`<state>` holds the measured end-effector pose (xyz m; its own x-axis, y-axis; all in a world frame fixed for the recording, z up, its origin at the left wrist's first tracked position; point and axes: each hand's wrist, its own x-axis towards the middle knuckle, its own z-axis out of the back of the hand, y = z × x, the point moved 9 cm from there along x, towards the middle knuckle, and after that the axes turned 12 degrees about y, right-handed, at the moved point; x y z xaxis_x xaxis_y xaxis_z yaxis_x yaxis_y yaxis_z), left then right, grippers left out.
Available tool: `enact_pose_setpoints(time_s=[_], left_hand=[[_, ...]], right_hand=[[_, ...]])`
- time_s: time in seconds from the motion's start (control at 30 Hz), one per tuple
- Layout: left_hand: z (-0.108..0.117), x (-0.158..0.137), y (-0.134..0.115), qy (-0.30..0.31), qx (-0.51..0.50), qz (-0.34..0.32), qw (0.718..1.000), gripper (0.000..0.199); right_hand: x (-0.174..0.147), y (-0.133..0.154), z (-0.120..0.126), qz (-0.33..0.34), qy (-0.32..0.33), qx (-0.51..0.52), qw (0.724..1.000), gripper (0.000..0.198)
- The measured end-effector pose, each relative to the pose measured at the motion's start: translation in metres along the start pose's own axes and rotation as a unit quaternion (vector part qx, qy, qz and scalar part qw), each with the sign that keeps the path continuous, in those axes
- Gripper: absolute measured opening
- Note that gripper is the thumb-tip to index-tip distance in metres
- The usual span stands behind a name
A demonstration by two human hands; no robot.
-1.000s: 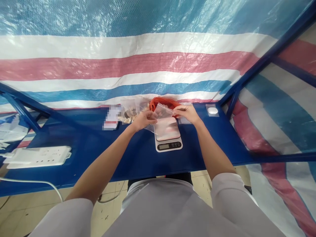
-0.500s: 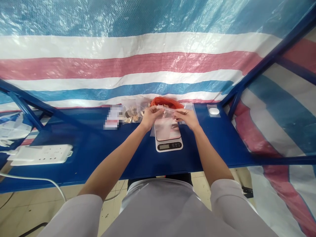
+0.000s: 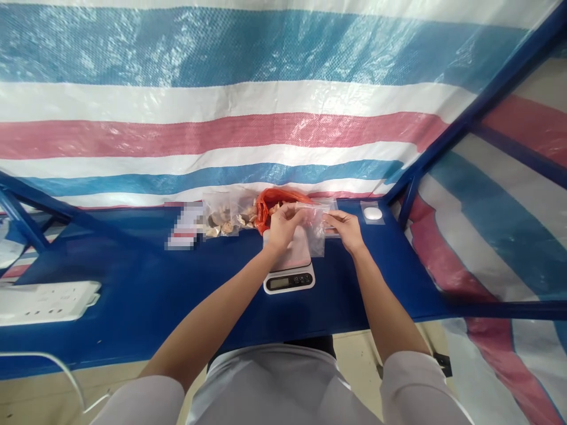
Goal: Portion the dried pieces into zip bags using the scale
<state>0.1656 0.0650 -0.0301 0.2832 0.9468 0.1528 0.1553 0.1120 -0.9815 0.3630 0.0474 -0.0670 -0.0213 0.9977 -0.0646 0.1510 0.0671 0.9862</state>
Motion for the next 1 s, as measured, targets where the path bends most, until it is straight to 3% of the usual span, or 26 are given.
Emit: enact_pose_setpoints(time_s=[0.13, 0.2, 0.33, 0.43, 0.57, 0.77, 0.93, 1.0], left_hand=[[-0.011, 0.002, -0.018, 0.028, 0.209, -0.076, 0.975, 0.018], [-0.027, -0.001, -0.027, 0.062, 0.33, -0.134, 0.933, 0.018], [-0.072, -0.011, -0.025, 0.171, 0.5, -0.22, 0.82, 0.021], [-0.1, -0.014, -0.01, 0.248, 0.567, -0.229, 0.752, 0.021], [-0.121, -0.015, 0.012, 0.318, 0.62, -0.196, 0.69, 0.023], [-0.128, -0.013, 0.027, 0.344, 0.668, -0.15, 0.643, 0.027], [-0.127, -0.013, 0.04, 0.349, 0.679, -0.119, 0.635, 0.029], [-0.126, -0.014, 0.044, 0.349, 0.68, -0.111, 0.635, 0.03]], right_hand=[[0.013, 0.006, 0.041, -0.006, -0.025, -0.007, 1.0, 0.053], [0.021, 0.006, 0.059, -0.013, -0.03, -0.012, 0.999, 0.052], [0.039, 0.002, 0.083, -0.046, -0.027, -0.037, 0.998, 0.044], [0.051, 0.0, 0.09, -0.065, -0.021, -0.068, 0.995, 0.036], [0.064, 0.001, 0.089, -0.069, -0.017, -0.103, 0.992, 0.028], [0.079, -0.005, 0.073, -0.072, -0.006, -0.198, 0.978, 0.013], [0.08, -0.002, 0.07, -0.062, 0.004, -0.303, 0.951, 0.019], [0.075, 0.01, 0.071, -0.041, -0.006, -0.378, 0.925, 0.023]])
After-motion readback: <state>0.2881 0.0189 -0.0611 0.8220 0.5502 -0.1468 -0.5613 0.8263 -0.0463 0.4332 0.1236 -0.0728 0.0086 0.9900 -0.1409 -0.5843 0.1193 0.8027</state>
